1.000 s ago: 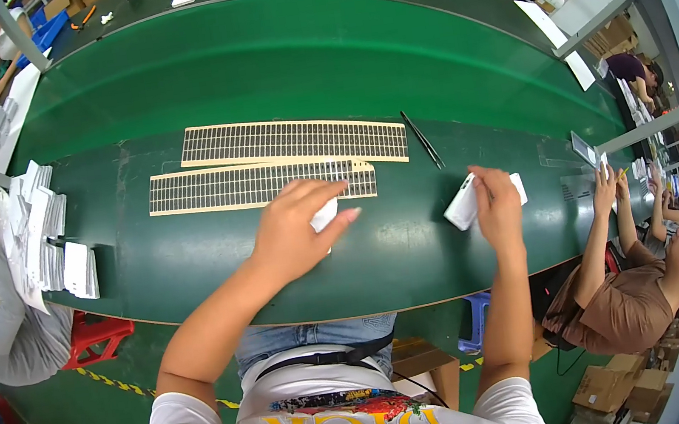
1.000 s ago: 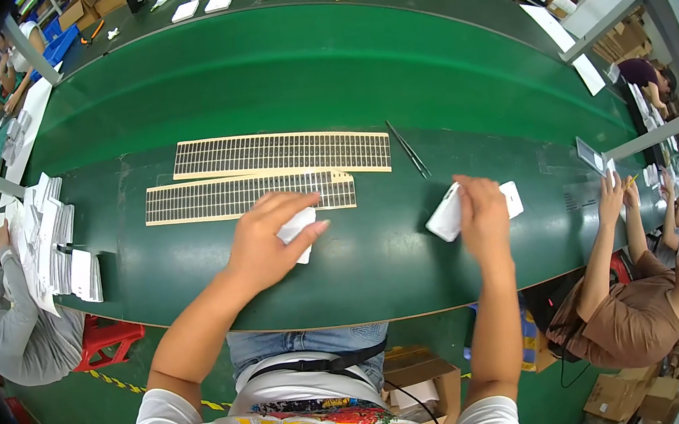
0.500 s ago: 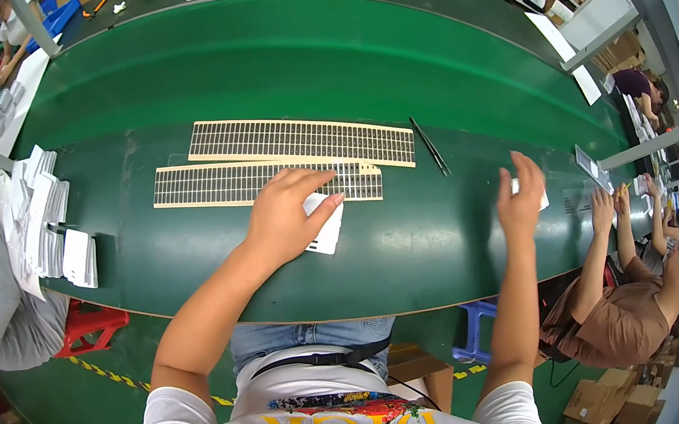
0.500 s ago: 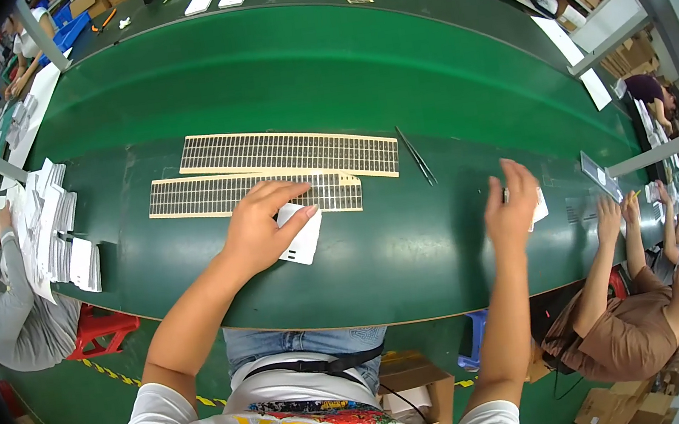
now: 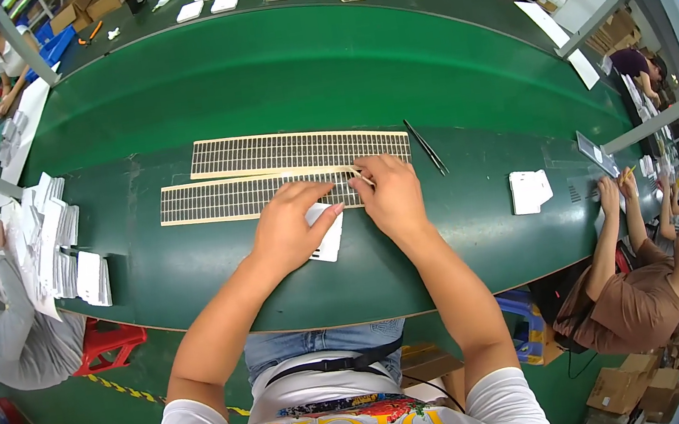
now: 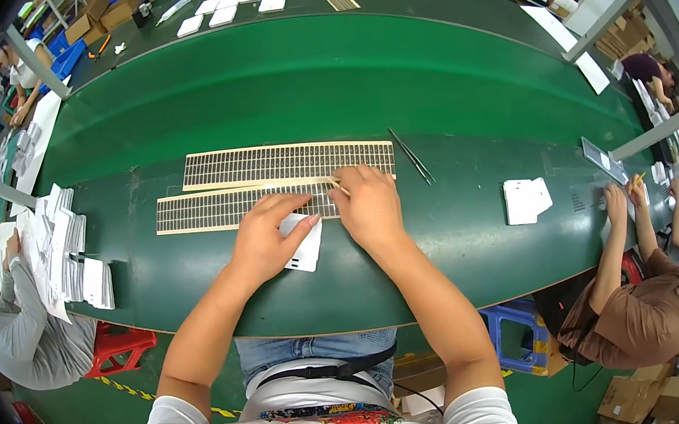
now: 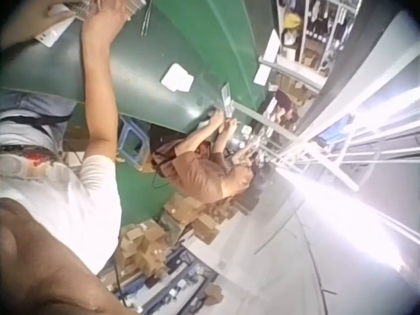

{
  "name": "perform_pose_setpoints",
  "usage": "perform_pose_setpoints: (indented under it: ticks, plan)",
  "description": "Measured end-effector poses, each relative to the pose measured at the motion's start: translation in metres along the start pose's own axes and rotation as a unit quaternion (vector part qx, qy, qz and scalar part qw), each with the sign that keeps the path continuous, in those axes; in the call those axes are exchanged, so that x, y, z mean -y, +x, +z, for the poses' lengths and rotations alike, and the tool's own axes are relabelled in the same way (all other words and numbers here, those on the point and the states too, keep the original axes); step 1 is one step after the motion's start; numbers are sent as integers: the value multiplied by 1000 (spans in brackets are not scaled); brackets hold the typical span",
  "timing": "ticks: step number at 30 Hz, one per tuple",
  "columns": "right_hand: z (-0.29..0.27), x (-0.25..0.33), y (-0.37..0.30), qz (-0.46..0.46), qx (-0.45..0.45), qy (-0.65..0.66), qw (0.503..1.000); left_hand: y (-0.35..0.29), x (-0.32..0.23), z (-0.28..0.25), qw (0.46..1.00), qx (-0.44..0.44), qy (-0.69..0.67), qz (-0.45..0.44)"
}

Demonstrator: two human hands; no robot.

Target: Manually picking up small components and inserting them into a specialized grid tray on an assembly line.

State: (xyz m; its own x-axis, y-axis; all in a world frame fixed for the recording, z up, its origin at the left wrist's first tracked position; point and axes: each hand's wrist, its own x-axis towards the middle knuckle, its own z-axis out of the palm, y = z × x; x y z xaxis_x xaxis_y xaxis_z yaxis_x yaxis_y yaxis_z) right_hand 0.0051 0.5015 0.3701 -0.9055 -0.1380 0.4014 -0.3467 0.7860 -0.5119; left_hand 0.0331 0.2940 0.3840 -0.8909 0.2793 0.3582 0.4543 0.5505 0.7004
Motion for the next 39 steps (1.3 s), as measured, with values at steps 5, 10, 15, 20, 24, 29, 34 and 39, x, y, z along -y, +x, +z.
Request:
perform_pose_setpoints:
  ticks: [5,10,15,20,24,29,34,39]
  plan:
    - [-12,3,-3,58,-8,113,992,10,-4,-5,999,-29,-8,33]
    - [-24,10,-11,31,-22,117,992,30,-1,3,996,-9,-16,85]
    - [-21,9,-17,-7,-46,98,994,41,1,13,997,7,-57,60]
    - [-23,5,-21,-14,-59,68,996,46,-1,19,996,24,-76,47]
    - [-11,0,-20,-87,-95,24,991,44,1,25,998,-8,-48,50]
    - [-11,1,-22,-110,-111,6,988,41,-1,22,997,6,-61,41]
    - [-22,10,-22,-124,-106,-7,987,43,-1,25,998,16,-53,23]
    - [-27,11,-23,-114,-117,46,986,45,13,24,999,2,-53,2]
